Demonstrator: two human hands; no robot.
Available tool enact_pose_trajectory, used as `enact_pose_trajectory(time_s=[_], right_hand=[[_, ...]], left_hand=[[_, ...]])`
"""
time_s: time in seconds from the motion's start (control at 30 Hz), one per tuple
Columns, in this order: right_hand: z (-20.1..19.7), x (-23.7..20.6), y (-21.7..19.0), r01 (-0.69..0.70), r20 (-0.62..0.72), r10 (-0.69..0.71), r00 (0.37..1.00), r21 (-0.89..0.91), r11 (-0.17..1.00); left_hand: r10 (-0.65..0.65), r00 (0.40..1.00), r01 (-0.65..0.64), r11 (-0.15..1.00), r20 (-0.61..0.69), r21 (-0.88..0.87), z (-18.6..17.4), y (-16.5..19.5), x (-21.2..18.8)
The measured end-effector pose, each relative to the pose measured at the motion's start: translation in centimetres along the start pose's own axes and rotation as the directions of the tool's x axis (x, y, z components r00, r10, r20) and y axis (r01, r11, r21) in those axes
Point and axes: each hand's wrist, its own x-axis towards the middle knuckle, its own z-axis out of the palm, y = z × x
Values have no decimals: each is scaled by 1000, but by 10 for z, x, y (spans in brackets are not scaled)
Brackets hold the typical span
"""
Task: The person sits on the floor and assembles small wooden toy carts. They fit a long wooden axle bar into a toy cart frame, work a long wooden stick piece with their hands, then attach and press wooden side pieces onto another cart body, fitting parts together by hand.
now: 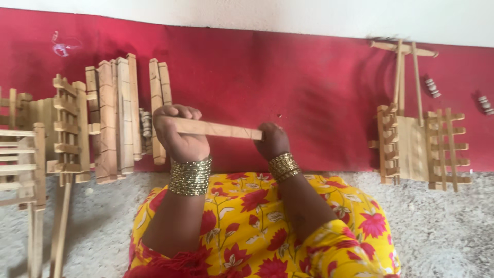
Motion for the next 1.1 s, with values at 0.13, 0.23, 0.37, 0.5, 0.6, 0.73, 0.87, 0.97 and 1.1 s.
enact_pose_trajectory(time_s=[0.13, 0.23, 0.37, 0.5, 0.6, 0.73, 0.87, 0.97, 1.1], right_hand=[[-21, -1, -46, 188, -127, -187, 974, -5, 982], [-33, -1, -64, 168, -57, -168, 984, -4, 986], [-51, -8, -53, 35, 203, -41, 978, 30, 999], [-67, -15, -33, -260, 534, 71, 843, 288, 922], [-65, -24, -33, -316, 598, 86, 797, 290, 903], [-64, -32, -30, -203, 505, 53, 862, 248, 947], [-70, -24, -21, -195, 204, 54, 978, 776, 599], [-63, -27, -33, 19, 38, -69, 997, 736, 677], [-44, -47, -58, 132, 177, -269, 947, 547, 827]], left_hand=[[-358, 929, 370, 897, -91, 242, 16, -34, -37], [-460, 874, 473, 879, -158, 59, 20, -49, -41], [-448, 881, 444, 894, -153, -62, 7, -44, -17], [-547, 819, 511, 833, -176, -213, 4, -52, -15], [-550, 798, 569, 823, -246, 3, 8, -72, -20], [-585, 750, 655, 592, -308, 469, 3, -75, -25], [-766, 497, 861, 375, -407, 344, 15, -62, -22], [-802, 440, 888, 322, -405, 328, 31, -56, -33], [-783, 617, 473, 298, -70, 829, 22, -53, -50]])
